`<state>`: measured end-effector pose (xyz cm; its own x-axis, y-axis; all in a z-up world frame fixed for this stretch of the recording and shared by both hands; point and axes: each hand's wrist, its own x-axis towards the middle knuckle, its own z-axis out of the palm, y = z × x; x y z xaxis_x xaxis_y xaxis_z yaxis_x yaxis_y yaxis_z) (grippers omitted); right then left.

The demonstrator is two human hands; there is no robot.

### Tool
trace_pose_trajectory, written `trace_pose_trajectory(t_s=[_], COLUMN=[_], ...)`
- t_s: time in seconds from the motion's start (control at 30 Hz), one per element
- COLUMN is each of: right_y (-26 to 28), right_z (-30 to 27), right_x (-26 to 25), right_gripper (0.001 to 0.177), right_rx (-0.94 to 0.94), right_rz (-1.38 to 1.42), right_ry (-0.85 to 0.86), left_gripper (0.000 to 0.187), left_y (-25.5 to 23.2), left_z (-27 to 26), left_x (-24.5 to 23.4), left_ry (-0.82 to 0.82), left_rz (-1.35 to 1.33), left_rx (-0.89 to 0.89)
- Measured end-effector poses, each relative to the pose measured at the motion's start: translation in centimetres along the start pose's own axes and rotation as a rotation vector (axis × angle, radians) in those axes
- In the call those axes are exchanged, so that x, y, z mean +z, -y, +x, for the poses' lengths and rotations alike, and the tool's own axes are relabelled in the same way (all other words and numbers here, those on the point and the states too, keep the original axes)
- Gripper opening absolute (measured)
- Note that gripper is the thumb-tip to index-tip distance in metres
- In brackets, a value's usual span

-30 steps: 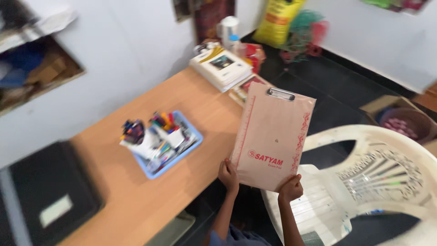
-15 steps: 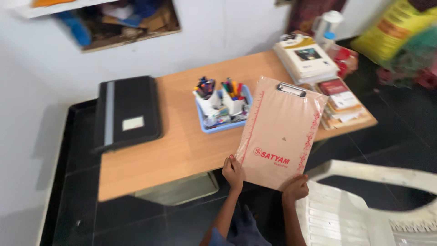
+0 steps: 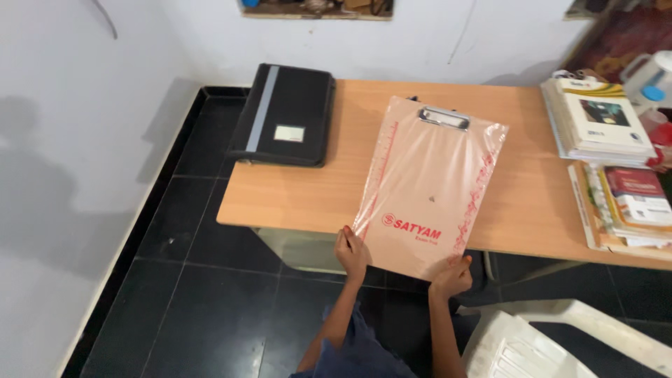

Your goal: The person organizes stationery items by moving books, folders, and a clipboard from a white plastic chair onto a wooden table. They stack the items neatly and then arrange a set of markers in a blue tray.

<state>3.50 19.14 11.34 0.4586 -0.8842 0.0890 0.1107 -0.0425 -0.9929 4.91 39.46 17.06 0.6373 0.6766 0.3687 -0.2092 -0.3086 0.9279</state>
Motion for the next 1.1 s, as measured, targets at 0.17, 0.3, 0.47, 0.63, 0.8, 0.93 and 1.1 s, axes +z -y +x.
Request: trace_pose_trajectory(t_s=[0.17, 0.3, 0.47, 0.63, 0.8, 0.93, 1.1], right_y=[2.5, 2.7, 0.9, -2.4, -3.7, -3.3, -3.0], right_z=[-2.4, -4.1, -6.7, -9.9, -12.2, -13.5, -14.6], right_x=[5.3, 10.4, 17.9, 25.6, 31.7, 36.1, 40.2], right_gripper=[0.056, 0.053, 0.054, 0.056, 0.059, 0.058, 0.062], right_rx=[-0.114, -0.108, -0.095, -0.037, -0.086, -0.044, 0.052], right_rz=[0.164, 0.079, 0.122, 0.106, -0.353, -0.289, -0.439], right_ry=[0.178, 0.233, 0.328, 0.386, 0.360, 0.392, 0.456], left_gripper=[0.048, 0.052, 0.054, 0.050, 0.042, 0.044, 0.048], left_y=[1.6, 3.4, 6.3, 11.2, 15.1, 15.7, 16.6], left_z=[4.7, 8.5, 14.7, 21.2, 26.5, 31.0, 35.7], left_x=[-1.4, -2.2, -2.8, -4.4, -5.2, -5.2, -4.5], left_ry=[-0.099, -0.177, -0.288, -0.352, -0.405, -0.420, -0.403], left_rz=[-0.015, -0.070, -0.079, 0.049, 0.139, 0.234, 0.300], left_rx=[0.005, -0.043, -0.127, -0.023, -0.005, -0.044, -0.101])
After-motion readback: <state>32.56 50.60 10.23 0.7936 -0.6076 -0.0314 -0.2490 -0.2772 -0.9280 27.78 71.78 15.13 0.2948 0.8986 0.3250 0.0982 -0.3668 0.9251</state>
